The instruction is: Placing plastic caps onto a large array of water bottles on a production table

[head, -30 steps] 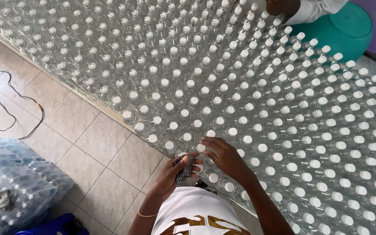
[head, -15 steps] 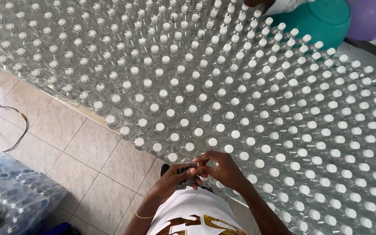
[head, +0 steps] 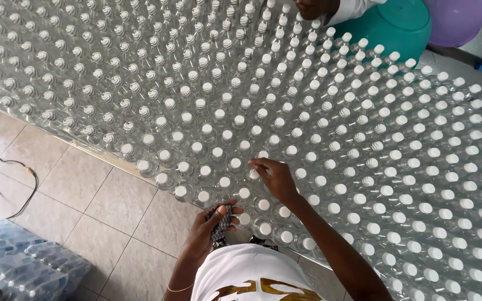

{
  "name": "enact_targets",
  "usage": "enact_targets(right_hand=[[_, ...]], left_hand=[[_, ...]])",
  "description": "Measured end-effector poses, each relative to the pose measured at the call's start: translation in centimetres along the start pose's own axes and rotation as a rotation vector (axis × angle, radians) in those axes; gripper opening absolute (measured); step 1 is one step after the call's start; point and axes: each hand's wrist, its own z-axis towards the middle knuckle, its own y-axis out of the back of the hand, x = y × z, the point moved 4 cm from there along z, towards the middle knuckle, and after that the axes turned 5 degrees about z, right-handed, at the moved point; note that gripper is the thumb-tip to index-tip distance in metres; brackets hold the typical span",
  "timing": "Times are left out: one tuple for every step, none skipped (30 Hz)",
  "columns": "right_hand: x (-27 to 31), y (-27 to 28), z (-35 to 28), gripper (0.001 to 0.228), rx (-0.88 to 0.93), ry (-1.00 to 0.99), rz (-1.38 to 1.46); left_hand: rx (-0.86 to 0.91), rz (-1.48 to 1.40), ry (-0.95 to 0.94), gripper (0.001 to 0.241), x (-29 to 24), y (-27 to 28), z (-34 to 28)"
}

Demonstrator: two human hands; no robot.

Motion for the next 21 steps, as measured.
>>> enact_targets(right_hand=[[-0.2,0.1,-0.3,0.022,0.000,0.004,-0.002],[-0.4,0.1,-0.6,0.023,0.012,-0.009,-0.014],[-0.7,0.1,-0.9,0.024,0.030,-0.024,-0.026],[-0.4,0.4,-0.9,0.024,0.036,-0.021,-0.028],[-0.2,0.7,-1.0,0.026,0.062,-0.031,-0.029],[0.0,0.9,-1.1,0.028,0.088,-0.040,-0.030],[0.1,1.2,-1.3,0.028,0.091,-0.042,-0.029],[0.3,1.2,-1.5,0.029,0.156,0.002,-0.040],[0.6,1.3,-1.7,0.031,0.220,0.047,-0.052],[0.4,1.4,-1.8,0.031,0.221,0.046,-0.050],[0.2,1.4,-1.9,0.029,0.248,0.041,-0.074],[-0.1,1.5,-2.1,0.028,0.275,0.036,-0.098],[-0.7,1.3,-2.1,0.028,0.276,0.033,-0.096],[-1.3,1.1,-2.2,0.026,0.255,0.043,-0.166],[-1.8,1.0,-2.2,0.026,0.233,0.053,-0.236],[-1.8,0.6,-2.3,0.026,0.233,0.051,-0.234],[-1.9,0.3,-2.2,0.020,0.222,0.008,-0.251],[-2.0,0.1,-2.2,0.017,0.211,-0.034,-0.268],[-1.7,0.0,-2.1,0.017,0.209,-0.033,-0.266],[-1.6,0.0,-2.1,0.018,0.224,-0.092,-0.266],[-1.5,0.0,-2.1,0.020,0.242,-0.151,-0.266]], left_hand=[[0.001,-0.001,-0.005,0.063,0.1,0.3,0.0],[-0.029,-0.012,0.008,0.062,0.2,0.7,0.0],[-0.064,-0.029,0.022,0.062,0.5,1.0,-0.1],[-0.066,-0.034,0.018,0.062,0.3,1.1,-0.1],[-0.067,-0.033,0.019,0.063,0.3,1.2,-0.2],[-0.069,-0.032,0.020,0.063,0.3,1.2,-0.3],[-0.072,-0.034,0.022,0.063,0.2,1.1,-0.4],[-0.075,-0.038,0.035,0.063,0.3,1.0,-0.5],[-0.076,-0.039,0.047,0.063,0.2,0.8,-0.6],[-0.078,-0.039,0.048,0.063,0.1,0.7,-0.5],[-0.074,-0.032,0.054,0.061,0.1,0.5,-0.5],[-0.069,-0.024,0.060,0.060,0.0,0.4,-0.4],[-0.070,-0.024,0.063,0.060,0.0,0.2,-0.4],[-0.054,-0.022,0.058,0.059,0.0,0.0,-0.3],[-0.037,-0.019,0.052,0.058,-0.2,-0.1,-0.2],[-0.037,-0.017,0.054,0.058,-0.2,-0.2,-0.3],[-0.030,-0.010,0.046,0.059,-0.3,-0.4,-0.3],[-0.022,-0.003,0.039,0.060,-0.5,-0.6,-0.3],[-0.021,0.000,0.039,0.060,-0.4,-0.7,-0.2],[-0.014,-0.003,0.036,0.060,-0.4,-0.8,-0.2],[-0.008,-0.008,0.033,0.061,-0.3,-0.9,-0.3]])
